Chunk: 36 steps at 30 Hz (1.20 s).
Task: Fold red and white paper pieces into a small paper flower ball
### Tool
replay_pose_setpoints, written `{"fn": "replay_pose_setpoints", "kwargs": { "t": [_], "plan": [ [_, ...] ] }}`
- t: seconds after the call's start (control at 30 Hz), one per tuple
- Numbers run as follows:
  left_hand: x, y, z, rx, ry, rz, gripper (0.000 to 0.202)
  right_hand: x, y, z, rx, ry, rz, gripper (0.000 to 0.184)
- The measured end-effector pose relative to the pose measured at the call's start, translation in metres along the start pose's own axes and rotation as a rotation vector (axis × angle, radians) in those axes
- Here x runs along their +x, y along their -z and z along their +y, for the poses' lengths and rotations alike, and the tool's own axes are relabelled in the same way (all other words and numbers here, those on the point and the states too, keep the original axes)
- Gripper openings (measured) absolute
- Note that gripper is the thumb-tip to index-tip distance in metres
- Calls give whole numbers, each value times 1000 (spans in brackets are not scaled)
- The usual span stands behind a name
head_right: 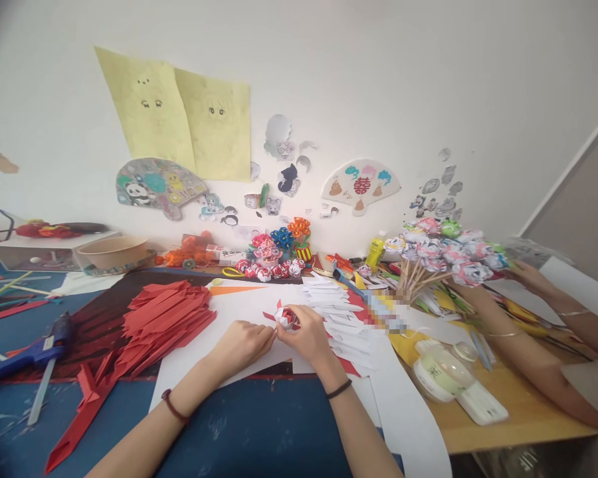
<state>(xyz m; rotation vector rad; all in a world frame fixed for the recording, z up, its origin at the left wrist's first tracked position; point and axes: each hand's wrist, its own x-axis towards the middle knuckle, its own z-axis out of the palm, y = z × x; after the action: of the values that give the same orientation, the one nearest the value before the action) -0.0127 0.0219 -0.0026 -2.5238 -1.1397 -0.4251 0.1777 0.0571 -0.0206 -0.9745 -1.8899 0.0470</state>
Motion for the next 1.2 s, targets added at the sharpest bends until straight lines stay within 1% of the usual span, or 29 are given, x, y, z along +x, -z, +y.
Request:
{"fn": "replay_pose_setpoints", "kwargs": {
  "t": [0.07, 0.17, 0.23, 0.27, 0.33, 0.43, 0.5, 0.57, 0.67, 0.8, 0.97, 1.03, 1.2],
  "plan": [
    [-2, 5, -3, 7, 55, 26, 39, 3, 2, 0, 39, -6, 1, 27],
    [-5, 12, -8, -5, 192, 96, 44, 6, 4, 1, 74, -7, -29, 33],
    [-6, 15, -9, -12, 240, 132, 43, 7, 6, 1, 65, -3, -50, 37],
    [-5, 16, -9, -6, 243, 142, 42, 8, 7, 0, 59, 1, -56, 38],
    [-4, 15, -9, 25, 213, 149, 36, 8, 9, -2, 56, 21, -79, 40],
    [-3, 9, -7, 109, 115, 159, 23, 9, 11, -6, 75, 76, -131, 42],
    [-3, 3, -7, 181, 46, 193, 20, 10, 11, -7, 78, 91, -152, 44],
    [-4, 0, -6, 225, 2, 214, 19, 9, 10, -7, 65, 63, -128, 45],
    [-5, -1, -5, 278, -53, 236, 17, 8, 7, -4, 32, -4, -58, 47],
    [-5, 0, 0, 355, -137, 267, 16, 7, 5, 0, 29, 10, -65, 42],
    [-5, -1, 5, 413, -171, 289, 17, 7, 4, 4, 119, 3, -120, 35],
    [-4, -1, 5, 425, -178, 292, 16, 6, 4, 4, 120, -8, -141, 34],
    [-2, 0, 7, 437, -178, 292, 17, 4, 8, 1, 18, 0, -71, 50]
  ]
}}
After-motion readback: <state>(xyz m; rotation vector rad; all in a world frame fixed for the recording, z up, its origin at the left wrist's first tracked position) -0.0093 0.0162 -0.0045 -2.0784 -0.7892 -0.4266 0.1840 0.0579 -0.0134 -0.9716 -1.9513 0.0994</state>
